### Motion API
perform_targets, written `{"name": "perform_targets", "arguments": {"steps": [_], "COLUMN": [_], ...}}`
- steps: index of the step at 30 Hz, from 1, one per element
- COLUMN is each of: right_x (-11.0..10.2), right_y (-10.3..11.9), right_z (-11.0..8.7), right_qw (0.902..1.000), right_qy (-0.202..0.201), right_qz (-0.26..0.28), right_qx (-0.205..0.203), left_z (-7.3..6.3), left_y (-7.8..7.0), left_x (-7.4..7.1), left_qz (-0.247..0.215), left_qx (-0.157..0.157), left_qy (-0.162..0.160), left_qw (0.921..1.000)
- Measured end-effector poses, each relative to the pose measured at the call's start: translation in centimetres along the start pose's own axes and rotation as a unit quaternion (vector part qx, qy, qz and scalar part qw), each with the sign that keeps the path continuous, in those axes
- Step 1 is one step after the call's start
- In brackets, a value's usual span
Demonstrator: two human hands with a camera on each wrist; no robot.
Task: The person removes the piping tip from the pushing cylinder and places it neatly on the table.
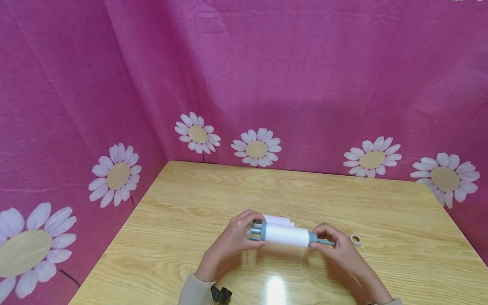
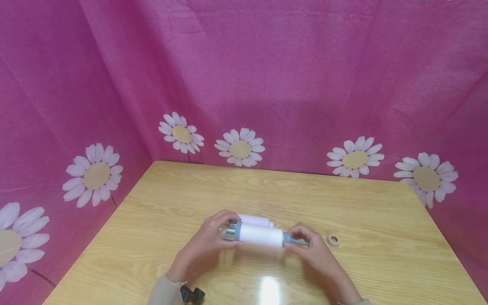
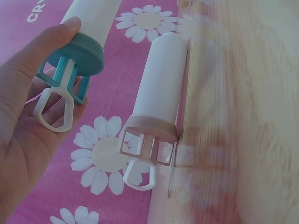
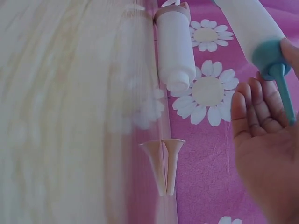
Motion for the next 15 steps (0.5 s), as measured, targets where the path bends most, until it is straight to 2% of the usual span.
{"name": "perform_targets", "arguments": {"steps": [7,15], "right_x": [0.0,0.1], "right_y": [0.7,1.2], "right_z": [0.0,0.1], "right_qw": [0.9959,0.992], "right_qy": [-0.024,-0.029], "right_qz": [-0.029,-0.032], "right_qx": [-0.082,-0.118], "left_z": [0.1,-0.1], "left_y": [0.2,0.3], "left_x": [0.1,0.0], "left_qz": [0.001,-0.004], "left_qx": [-0.003,-0.008], "left_qy": [0.003,0.001], "left_qw": [1.0,1.0]}}
Point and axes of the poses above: each hand's wrist, its own z-axis towards the middle knuckle, its own x-axis out of the palm, y = z × x, the point moved 6 cm from there along z, towards the middle knuckle, and after that the axes turned 14 degrees about y, right-handed, at the moved point
